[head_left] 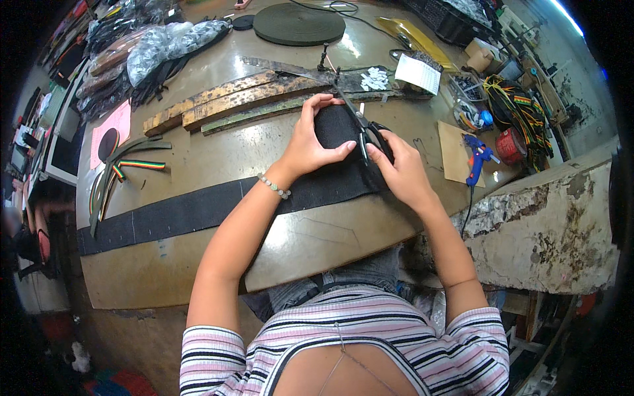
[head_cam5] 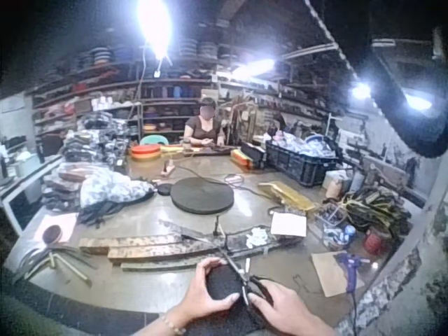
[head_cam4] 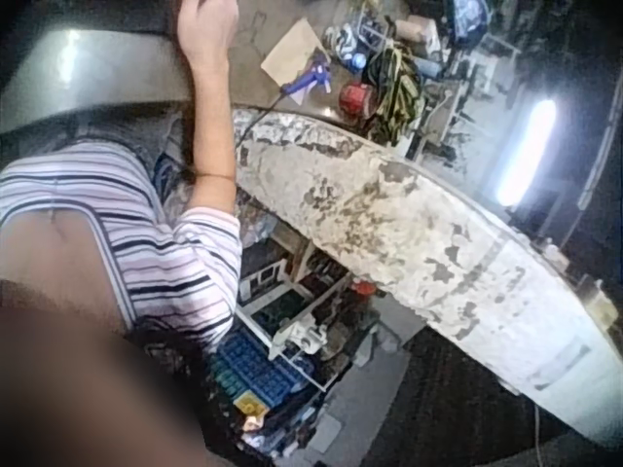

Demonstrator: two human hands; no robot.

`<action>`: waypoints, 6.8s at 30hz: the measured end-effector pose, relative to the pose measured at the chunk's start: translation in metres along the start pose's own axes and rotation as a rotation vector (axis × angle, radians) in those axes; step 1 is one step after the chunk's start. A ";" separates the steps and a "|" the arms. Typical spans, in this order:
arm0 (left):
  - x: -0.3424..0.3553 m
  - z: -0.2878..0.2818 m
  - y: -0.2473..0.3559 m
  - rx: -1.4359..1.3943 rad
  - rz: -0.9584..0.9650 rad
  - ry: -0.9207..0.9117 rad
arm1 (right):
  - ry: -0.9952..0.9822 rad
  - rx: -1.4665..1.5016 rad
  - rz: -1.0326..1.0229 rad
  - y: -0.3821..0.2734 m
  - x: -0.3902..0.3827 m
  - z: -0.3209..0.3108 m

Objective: The person measures and marks a long strip of black fabric using a paper template and a white marker, then cuts the fabric into rectangular pieces with scissors. The cut pieces are stacked on the table.

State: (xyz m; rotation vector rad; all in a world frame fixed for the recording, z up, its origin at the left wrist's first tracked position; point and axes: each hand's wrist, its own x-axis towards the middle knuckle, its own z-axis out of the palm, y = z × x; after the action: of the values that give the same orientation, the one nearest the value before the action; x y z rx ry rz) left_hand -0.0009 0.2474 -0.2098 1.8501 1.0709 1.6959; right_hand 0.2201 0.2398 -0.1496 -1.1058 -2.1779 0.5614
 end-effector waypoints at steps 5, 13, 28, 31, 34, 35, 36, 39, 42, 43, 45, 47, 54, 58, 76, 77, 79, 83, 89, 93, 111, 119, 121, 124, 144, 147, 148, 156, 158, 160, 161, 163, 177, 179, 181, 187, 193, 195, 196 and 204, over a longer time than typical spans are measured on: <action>-0.004 0.000 0.005 -0.072 -0.143 -0.036 | 0.032 0.020 -0.011 0.001 -0.004 0.002; -0.004 -0.004 0.004 0.056 -0.161 -0.080 | 0.009 0.079 0.033 -0.002 -0.004 -0.003; -0.005 -0.005 -0.002 0.094 -0.169 -0.110 | 0.211 -0.009 0.133 0.037 -0.024 -0.006; -0.005 -0.007 -0.006 0.218 0.014 -0.106 | 0.314 -0.277 0.308 0.067 -0.040 -0.013; -0.005 -0.003 -0.005 0.246 0.064 -0.074 | 0.127 -0.580 0.306 0.084 -0.055 -0.035; -0.006 -0.003 -0.005 0.234 0.029 -0.068 | 0.047 -0.584 0.408 0.085 -0.054 -0.040; -0.004 0.000 -0.005 0.194 0.040 -0.034 | -0.032 -0.624 0.410 0.082 -0.054 -0.048; -0.005 0.006 -0.001 0.122 -0.007 -0.023 | -0.021 -0.826 0.383 0.059 -0.036 -0.057; -0.004 0.016 0.009 -0.181 -0.064 -0.002 | -0.054 -0.139 0.011 0.026 -0.009 -0.038; -0.003 0.018 0.013 -0.292 -0.061 0.002 | -0.147 0.295 0.075 0.017 -0.003 -0.029; -0.004 0.022 0.020 -0.361 -0.152 -0.073 | -0.294 0.321 0.006 0.008 0.014 -0.018; -0.006 0.021 0.023 -0.210 -0.238 -0.129 | -0.362 0.428 0.088 0.013 0.027 -0.024; -0.019 0.014 0.016 0.474 0.026 -0.550 | 0.110 0.852 0.431 0.089 0.137 -0.081; -0.017 0.018 0.036 0.606 -0.028 -0.481 | -0.129 0.769 0.534 0.105 0.247 -0.050; -0.087 -0.040 0.081 0.560 -0.120 -0.236 | -0.677 -0.111 -0.714 -0.022 0.036 0.041; -0.086 -0.038 0.082 0.574 -0.114 -0.253 | -0.721 -0.263 -0.726 -0.018 0.020 0.041; -0.087 -0.039 0.087 0.596 -0.116 -0.306 | -0.694 -0.156 -0.485 -0.008 0.012 0.030; -0.096 -0.066 0.094 0.771 -0.161 -0.421 | -0.610 -0.151 -0.526 -0.003 0.033 -0.022; -0.096 -0.068 0.086 0.839 -0.238 -0.361 | -0.662 -0.312 -0.581 0.008 0.035 0.002; -0.080 -0.074 0.094 0.685 -0.263 -0.277 | -0.567 -0.076 -0.615 0.022 0.026 0.038; 0.083 -0.073 0.014 1.197 0.276 -0.288 | -0.037 -0.743 -0.893 0.056 0.192 -0.074; 0.112 -0.093 -0.017 1.074 0.161 -0.455 | -0.019 -0.592 -0.843 0.094 0.226 -0.031; 0.113 -0.094 -0.025 1.021 0.116 -0.478 | -0.005 -0.530 -0.835 0.098 0.225 -0.024; 0.111 -0.092 -0.035 1.025 0.167 -0.463 | -0.033 -0.521 -0.759 0.102 0.220 -0.020; 0.112 -0.089 -0.034 1.023 0.266 -0.319 | 0.009 -0.497 -0.837 0.099 0.216 -0.017; 0.114 -0.087 -0.033 1.012 0.286 -0.309 | 0.029 -0.495 -0.894 0.094 0.221 -0.016; 0.115 -0.087 -0.033 0.996 0.273 -0.312 | 0.025 -0.494 -0.901 0.094 0.223 -0.015; 0.110 -0.088 -0.044 1.000 0.275 -0.361 | 0.020 -0.445 -0.886 0.108 0.221 0.004; 0.108 -0.088 -0.047 1.008 0.275 -0.353 | 0.037 -0.442 -0.878 0.111 0.221 0.008; 0.107 -0.088 -0.049 1.018 0.285 -0.348 | 0.045 -0.446 -0.877 0.112 0.221 0.011; 0.107 -0.088 -0.050 1.019 0.282 -0.346 | 0.051 -0.455 -0.877 0.113 0.222 0.011; 0.106 -0.087 -0.051 1.020 0.277 -0.346 | 0.056 -0.462 -0.878 0.114 0.222 0.011; 0.100 -0.084 -0.058 1.052 0.282 -0.353 | 0.020 -0.482 -0.857 0.122 0.220 0.015; 0.100 -0.084 -0.058 1.052 0.282 -0.355 | 0.025 -0.492 -0.872 0.123 0.219 0.015; 0.100 -0.085 -0.058 1.054 0.278 -0.359 | 0.024 -0.486 -0.877 0.123 0.219 0.014; 0.099 -0.085 -0.056 1.047 0.267 -0.366 | 0.062 -0.508 -0.935 0.125 0.219 0.014; 0.100 -0.085 -0.059 1.019 0.254 -0.373 | 0.092 -0.529 -0.948 0.128 0.220 0.016; 0.100 -0.086 -0.060 1.007 0.249 -0.373 | 0.104 -0.524 -0.952 0.129 0.220 0.016; 0.100 -0.086 -0.060 1.001 0.247 -0.373 | 0.101 -0.512 -0.945 0.129 0.219 0.017; 0.101 -0.089 -0.057 0.894 0.211 -0.365 | -0.014 -0.437 -0.875 0.129 0.221 0.013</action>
State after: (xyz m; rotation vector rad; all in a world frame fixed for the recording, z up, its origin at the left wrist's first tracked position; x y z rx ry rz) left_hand -0.1049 0.3424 -0.1705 2.7436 1.6638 0.9239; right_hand 0.1836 0.4928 -0.1635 -0.2347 -2.5624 -0.3063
